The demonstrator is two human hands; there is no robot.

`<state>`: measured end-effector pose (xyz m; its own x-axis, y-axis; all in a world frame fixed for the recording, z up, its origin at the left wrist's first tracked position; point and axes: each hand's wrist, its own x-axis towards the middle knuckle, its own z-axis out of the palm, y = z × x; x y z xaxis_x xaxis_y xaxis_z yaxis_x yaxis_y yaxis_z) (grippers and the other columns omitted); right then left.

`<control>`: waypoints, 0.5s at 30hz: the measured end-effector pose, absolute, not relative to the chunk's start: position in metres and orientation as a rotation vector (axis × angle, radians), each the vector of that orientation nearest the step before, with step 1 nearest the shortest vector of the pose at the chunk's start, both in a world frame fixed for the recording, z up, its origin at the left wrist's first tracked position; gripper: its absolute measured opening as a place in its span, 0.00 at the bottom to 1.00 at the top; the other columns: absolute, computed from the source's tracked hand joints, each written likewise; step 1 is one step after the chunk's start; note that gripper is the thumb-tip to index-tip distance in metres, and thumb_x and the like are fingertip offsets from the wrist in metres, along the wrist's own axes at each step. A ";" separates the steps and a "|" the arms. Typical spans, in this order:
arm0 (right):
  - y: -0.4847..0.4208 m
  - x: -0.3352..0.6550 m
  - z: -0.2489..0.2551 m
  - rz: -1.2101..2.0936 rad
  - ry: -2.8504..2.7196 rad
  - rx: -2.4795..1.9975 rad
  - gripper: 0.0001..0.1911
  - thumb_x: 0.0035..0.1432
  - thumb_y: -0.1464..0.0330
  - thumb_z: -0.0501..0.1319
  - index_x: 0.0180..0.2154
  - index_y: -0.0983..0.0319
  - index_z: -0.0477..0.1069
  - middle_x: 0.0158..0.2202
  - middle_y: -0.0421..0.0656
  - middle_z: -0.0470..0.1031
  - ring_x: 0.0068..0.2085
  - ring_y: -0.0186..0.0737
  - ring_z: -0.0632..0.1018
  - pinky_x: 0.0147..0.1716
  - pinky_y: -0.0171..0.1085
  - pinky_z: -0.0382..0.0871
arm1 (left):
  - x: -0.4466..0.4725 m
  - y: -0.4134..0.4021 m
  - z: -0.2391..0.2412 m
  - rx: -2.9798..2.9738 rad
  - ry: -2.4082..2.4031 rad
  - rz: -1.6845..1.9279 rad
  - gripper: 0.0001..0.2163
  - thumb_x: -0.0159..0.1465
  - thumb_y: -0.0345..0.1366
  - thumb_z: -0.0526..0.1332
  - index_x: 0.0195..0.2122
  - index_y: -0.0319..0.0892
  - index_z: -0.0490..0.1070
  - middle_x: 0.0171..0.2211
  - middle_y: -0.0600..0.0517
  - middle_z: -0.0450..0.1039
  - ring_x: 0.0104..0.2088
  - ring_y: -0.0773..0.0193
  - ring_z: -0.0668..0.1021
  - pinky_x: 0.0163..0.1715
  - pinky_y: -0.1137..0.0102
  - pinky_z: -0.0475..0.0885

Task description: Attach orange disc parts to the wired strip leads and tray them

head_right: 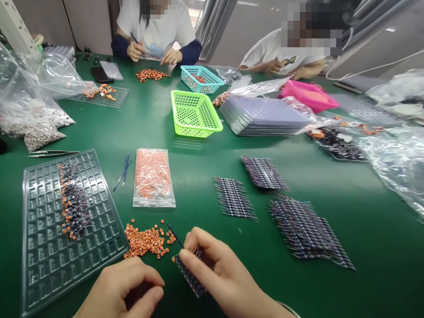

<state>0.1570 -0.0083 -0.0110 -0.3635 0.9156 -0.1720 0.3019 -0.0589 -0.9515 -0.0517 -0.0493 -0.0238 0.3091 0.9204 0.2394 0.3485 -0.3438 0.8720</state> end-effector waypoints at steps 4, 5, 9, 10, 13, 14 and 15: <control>-0.014 0.142 -0.001 1.697 -1.623 -1.253 0.26 0.63 0.45 0.59 0.30 0.61 0.63 0.24 0.36 0.60 0.25 0.34 0.61 0.23 0.30 0.59 | -0.055 -0.047 -0.016 1.458 1.160 0.840 0.08 0.60 0.32 0.61 0.39 0.44 0.77 0.26 0.55 0.74 0.24 0.71 0.74 0.21 0.79 0.68; -0.015 0.139 0.000 1.717 -1.621 -1.235 0.27 0.63 0.44 0.59 0.30 0.61 0.63 0.24 0.35 0.60 0.25 0.34 0.61 0.23 0.30 0.58 | -0.055 -0.046 -0.015 1.408 1.162 0.807 0.07 0.60 0.33 0.61 0.37 0.44 0.77 0.26 0.54 0.74 0.24 0.70 0.74 0.21 0.78 0.68; -0.016 0.135 -0.003 1.686 -1.614 -1.170 0.26 0.61 0.44 0.60 0.32 0.61 0.68 0.26 0.37 0.64 0.26 0.35 0.65 0.25 0.31 0.63 | -0.055 -0.044 -0.009 1.313 1.191 0.783 0.07 0.60 0.36 0.59 0.31 0.41 0.76 0.25 0.54 0.73 0.23 0.69 0.72 0.19 0.78 0.65; -0.017 0.135 -0.004 1.673 -1.609 -1.167 0.26 0.61 0.44 0.61 0.34 0.61 0.69 0.27 0.38 0.66 0.27 0.36 0.67 0.26 0.32 0.66 | -0.055 -0.044 -0.007 1.284 1.195 0.770 0.07 0.60 0.37 0.59 0.30 0.41 0.76 0.25 0.54 0.73 0.22 0.69 0.72 0.19 0.77 0.65; -0.019 0.140 -0.010 1.692 -1.568 -1.188 0.23 0.60 0.45 0.62 0.34 0.59 0.73 0.28 0.40 0.70 0.28 0.40 0.72 0.28 0.34 0.70 | -0.056 -0.044 -0.001 1.117 1.180 0.677 0.07 0.58 0.38 0.62 0.30 0.40 0.76 0.22 0.55 0.70 0.21 0.70 0.72 0.20 0.77 0.66; -0.020 0.142 -0.013 1.731 -1.544 -1.184 0.22 0.60 0.46 0.63 0.34 0.58 0.74 0.28 0.41 0.71 0.29 0.40 0.73 0.28 0.34 0.71 | -0.056 -0.044 0.001 1.051 1.174 0.646 0.07 0.57 0.37 0.63 0.30 0.39 0.77 0.21 0.56 0.69 0.21 0.70 0.71 0.21 0.77 0.66; -0.021 0.144 -0.017 1.763 -1.521 -1.163 0.21 0.59 0.46 0.64 0.33 0.58 0.75 0.28 0.41 0.71 0.29 0.41 0.73 0.28 0.34 0.72 | -0.056 -0.044 0.003 0.991 1.171 0.620 0.06 0.56 0.37 0.64 0.30 0.39 0.77 0.20 0.56 0.69 0.21 0.70 0.71 0.21 0.77 0.66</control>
